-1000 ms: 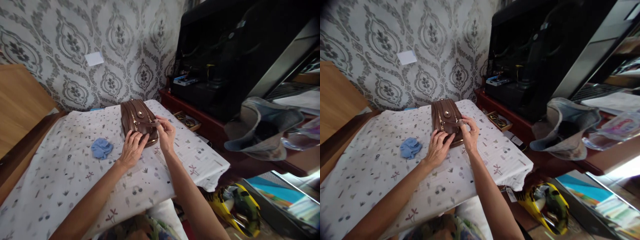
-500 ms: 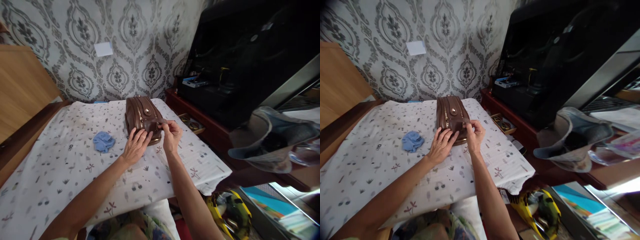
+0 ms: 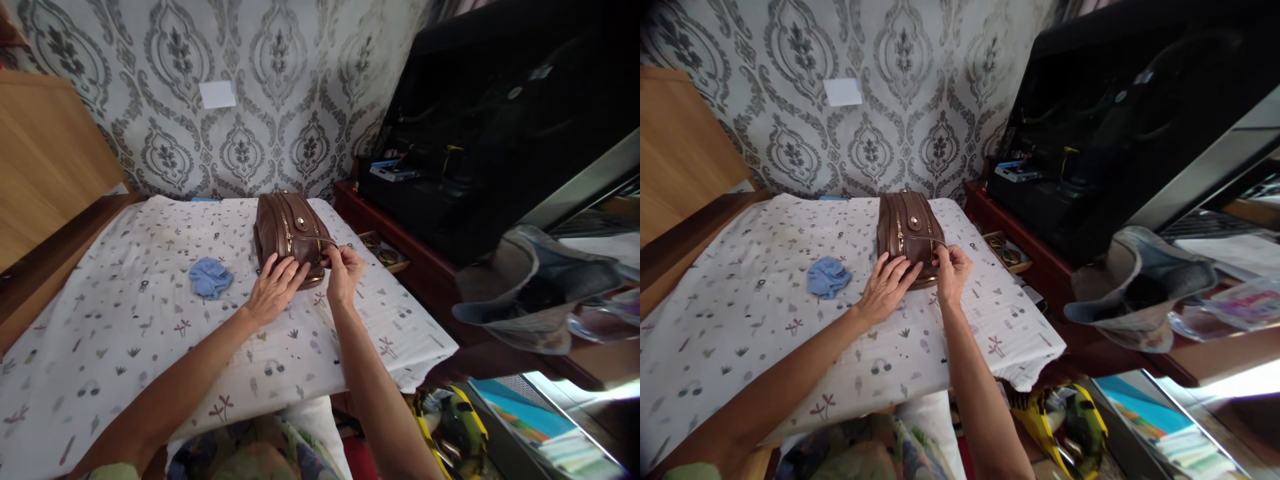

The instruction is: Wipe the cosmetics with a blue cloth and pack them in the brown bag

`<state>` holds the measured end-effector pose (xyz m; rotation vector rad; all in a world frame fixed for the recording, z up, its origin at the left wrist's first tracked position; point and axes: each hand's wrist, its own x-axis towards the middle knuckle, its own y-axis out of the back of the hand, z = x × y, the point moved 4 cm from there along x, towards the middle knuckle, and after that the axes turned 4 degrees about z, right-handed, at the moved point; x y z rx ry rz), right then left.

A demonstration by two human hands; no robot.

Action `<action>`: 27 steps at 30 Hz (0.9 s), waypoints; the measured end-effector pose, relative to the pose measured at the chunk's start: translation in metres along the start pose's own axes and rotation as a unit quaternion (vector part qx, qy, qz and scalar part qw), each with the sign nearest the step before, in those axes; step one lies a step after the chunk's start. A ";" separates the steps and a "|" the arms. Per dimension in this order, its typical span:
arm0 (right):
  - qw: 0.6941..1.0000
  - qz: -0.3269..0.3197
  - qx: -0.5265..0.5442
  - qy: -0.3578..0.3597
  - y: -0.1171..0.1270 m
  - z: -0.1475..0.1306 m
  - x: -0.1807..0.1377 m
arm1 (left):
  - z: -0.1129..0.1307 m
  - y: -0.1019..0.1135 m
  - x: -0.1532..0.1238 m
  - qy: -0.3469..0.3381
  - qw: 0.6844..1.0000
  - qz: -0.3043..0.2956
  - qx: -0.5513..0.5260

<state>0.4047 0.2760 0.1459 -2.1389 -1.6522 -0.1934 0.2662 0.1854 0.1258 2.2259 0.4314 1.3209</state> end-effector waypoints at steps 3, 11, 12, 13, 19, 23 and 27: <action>1.000 0.005 0.001 -0.017 -0.002 0.005 -0.001 | -0.001 -0.002 -0.001 0.001 1.000 -0.005 0.000; 0.999 0.003 0.000 -0.038 0.000 0.015 -0.002 | -0.003 -0.003 -0.002 -0.002 1.000 0.006 -0.017; 0.999 -0.001 -0.004 -0.037 0.001 0.015 -0.003 | -0.003 -0.003 -0.002 -0.003 1.000 0.011 -0.014; 0.999 -0.005 -0.006 -0.034 0.002 0.015 -0.005 | -0.003 -0.003 -0.002 -0.004 1.000 0.013 -0.011; 0.999 -0.034 -0.027 -0.017 0.009 0.015 -0.018 | -0.001 -0.004 -0.002 -0.001 0.999 -0.020 -0.026; 0.989 -0.092 -0.108 0.052 0.017 0.002 -0.027 | -0.001 0.002 0.000 0.009 0.999 -0.018 -0.046; 0.941 -0.188 -0.213 0.184 0.014 -0.030 -0.037 | -0.006 0.008 -0.001 -0.011 0.996 -0.020 -0.091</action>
